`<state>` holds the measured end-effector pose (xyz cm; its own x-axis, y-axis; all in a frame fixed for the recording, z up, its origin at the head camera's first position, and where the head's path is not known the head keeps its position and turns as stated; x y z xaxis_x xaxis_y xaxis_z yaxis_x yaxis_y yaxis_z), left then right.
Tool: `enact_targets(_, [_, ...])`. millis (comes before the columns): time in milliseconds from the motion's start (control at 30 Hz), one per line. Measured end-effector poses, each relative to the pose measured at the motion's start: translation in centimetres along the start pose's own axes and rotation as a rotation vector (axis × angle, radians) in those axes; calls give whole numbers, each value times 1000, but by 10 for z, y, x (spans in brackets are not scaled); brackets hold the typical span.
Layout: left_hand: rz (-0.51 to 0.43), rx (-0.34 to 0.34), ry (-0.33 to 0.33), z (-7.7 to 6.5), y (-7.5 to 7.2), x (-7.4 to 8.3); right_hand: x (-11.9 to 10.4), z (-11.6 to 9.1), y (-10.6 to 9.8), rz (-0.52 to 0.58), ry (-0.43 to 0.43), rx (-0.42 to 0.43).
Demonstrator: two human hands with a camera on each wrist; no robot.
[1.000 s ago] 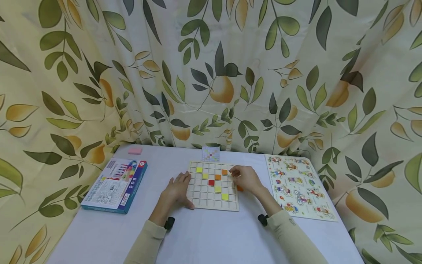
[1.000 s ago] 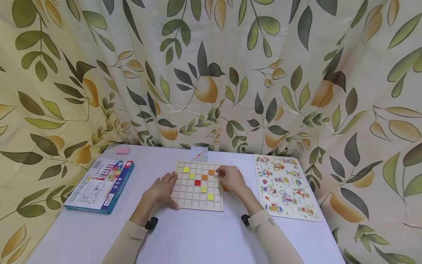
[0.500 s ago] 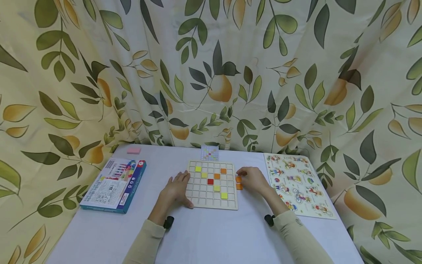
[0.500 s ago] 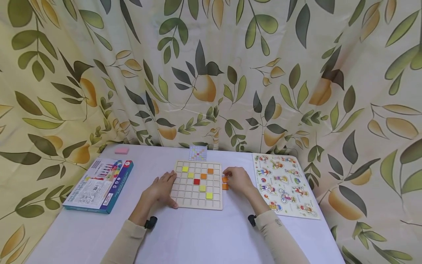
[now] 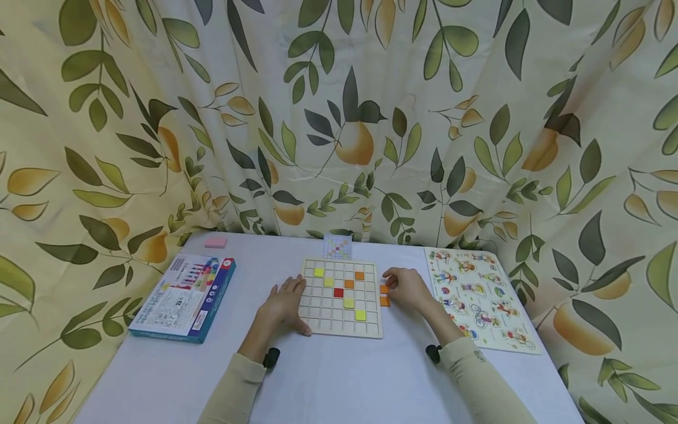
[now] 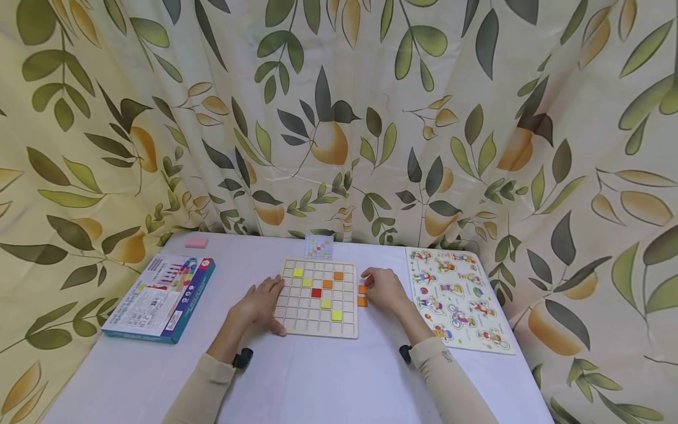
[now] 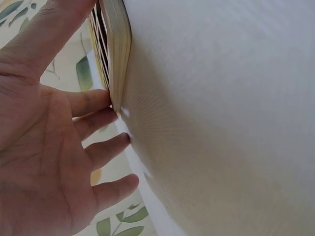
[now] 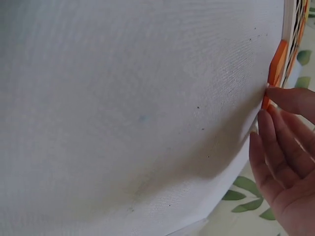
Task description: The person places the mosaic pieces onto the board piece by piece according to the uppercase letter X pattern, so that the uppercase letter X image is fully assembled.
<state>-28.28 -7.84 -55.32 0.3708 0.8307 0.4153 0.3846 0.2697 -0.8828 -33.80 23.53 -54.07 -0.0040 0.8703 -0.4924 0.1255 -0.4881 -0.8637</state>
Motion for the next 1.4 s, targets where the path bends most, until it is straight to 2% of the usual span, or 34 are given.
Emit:
enact_targets(367, [2,-12,-1,1,1,1,-1,1,-2,12,34,17])
enact_targets(600, [3,-8,-4,2,1,0,-5,-1,-7,58,15,42])
enact_targets(1067, [1,9,1,0,-1,3,-23,-8,-8,164,-15,24])
enact_targets(1400, [-5,5,-6,2,2,-1,-36,-9,-4,155,-47,21])
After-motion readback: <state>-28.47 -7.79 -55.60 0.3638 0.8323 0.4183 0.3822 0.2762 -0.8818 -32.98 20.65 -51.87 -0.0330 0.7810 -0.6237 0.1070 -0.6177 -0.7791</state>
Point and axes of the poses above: each hand's wrist, its own z-axis towards the middle knuckle, its own y-axis out of the palm, x = y × z, the point moved 6 cm from there along z, towards the middle knuckle, and after that the axes turned 14 degrees about y, right-handed, at the moved point
